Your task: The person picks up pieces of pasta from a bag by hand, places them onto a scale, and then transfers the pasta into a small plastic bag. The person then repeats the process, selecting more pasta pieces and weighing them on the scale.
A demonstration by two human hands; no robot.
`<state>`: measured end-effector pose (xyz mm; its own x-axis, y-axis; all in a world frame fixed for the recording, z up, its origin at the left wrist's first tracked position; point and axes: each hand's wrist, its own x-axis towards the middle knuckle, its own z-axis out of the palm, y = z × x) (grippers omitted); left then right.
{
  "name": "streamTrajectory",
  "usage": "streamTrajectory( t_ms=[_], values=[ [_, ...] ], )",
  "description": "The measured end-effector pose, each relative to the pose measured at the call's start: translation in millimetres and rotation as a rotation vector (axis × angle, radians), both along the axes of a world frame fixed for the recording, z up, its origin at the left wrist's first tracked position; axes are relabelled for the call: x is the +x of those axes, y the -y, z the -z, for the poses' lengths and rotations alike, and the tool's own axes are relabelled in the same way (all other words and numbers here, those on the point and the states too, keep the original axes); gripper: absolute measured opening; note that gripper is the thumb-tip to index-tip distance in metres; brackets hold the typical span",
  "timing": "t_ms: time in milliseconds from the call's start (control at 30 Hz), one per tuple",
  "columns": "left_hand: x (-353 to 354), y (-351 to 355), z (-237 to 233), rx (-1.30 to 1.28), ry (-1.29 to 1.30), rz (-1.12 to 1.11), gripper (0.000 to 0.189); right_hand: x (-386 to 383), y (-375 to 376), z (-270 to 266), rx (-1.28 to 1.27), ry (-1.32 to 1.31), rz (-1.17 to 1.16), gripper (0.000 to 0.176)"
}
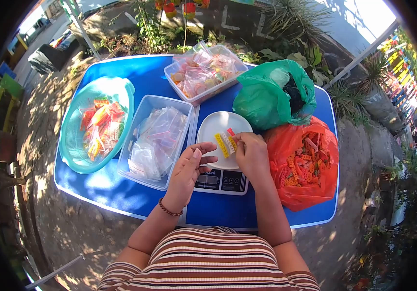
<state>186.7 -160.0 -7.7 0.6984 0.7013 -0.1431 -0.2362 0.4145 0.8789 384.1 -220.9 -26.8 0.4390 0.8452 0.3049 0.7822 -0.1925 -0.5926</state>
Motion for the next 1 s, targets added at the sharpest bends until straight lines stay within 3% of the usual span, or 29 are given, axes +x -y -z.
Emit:
streamTrajectory(
  t_ms=[300,533,1000],
  values=[
    [-5,1,-1,0.006,-0.014,-0.001,0.044,-26,40,-30,0.297,-0.154,0.015,0.016],
    [-8,-2,5,0.025,-0.014,-0.016,0.044,-39,78,3,0.233,-0.185,-0.023,0.011],
    [-5,2,1,0.020,-0.014,0.010,0.040,-42,95,5,-0.004,-0.162,-0.093,0.012]
  ],
)
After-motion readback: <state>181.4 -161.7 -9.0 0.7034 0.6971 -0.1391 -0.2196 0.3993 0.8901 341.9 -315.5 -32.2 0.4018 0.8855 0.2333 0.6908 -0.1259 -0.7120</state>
